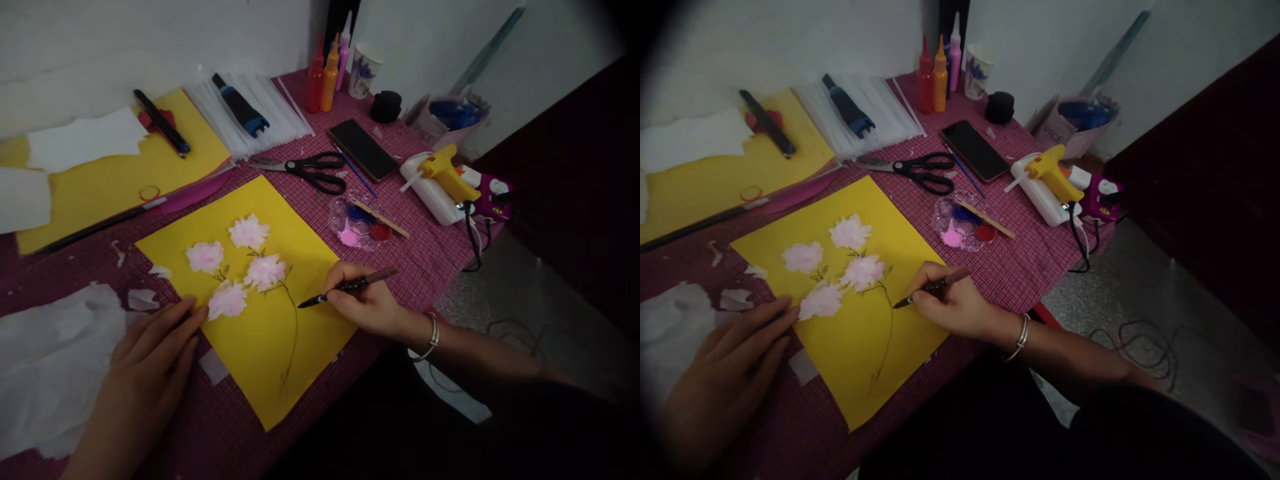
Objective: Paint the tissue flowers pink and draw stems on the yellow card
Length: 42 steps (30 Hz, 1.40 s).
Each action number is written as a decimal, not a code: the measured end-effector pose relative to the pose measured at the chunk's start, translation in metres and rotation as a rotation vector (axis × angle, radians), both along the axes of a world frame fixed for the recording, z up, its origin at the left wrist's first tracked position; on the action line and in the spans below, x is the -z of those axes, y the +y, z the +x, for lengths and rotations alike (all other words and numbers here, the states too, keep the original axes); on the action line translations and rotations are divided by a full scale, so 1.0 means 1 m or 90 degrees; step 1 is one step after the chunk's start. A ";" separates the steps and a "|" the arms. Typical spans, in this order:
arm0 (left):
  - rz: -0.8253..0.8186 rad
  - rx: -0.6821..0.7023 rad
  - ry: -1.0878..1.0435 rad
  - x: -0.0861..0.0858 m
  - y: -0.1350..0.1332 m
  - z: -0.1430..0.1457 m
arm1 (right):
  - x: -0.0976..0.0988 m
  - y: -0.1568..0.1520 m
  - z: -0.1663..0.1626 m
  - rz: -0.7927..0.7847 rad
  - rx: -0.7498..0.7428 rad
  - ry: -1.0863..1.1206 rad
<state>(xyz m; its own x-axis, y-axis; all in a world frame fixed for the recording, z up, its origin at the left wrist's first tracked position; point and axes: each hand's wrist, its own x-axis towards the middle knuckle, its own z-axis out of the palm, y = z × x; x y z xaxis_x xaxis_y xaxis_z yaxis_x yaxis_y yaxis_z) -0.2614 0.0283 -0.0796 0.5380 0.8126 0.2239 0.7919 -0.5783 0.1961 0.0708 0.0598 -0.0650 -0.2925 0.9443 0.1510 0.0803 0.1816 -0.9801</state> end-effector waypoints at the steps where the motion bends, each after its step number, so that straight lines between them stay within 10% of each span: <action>1: 0.000 -0.002 -0.002 0.000 0.000 0.000 | 0.001 0.000 0.000 0.001 -0.002 -0.001; 42: -0.070 -0.057 -0.027 0.008 -0.009 -0.010 | -0.001 0.001 0.000 -0.013 -0.006 -0.023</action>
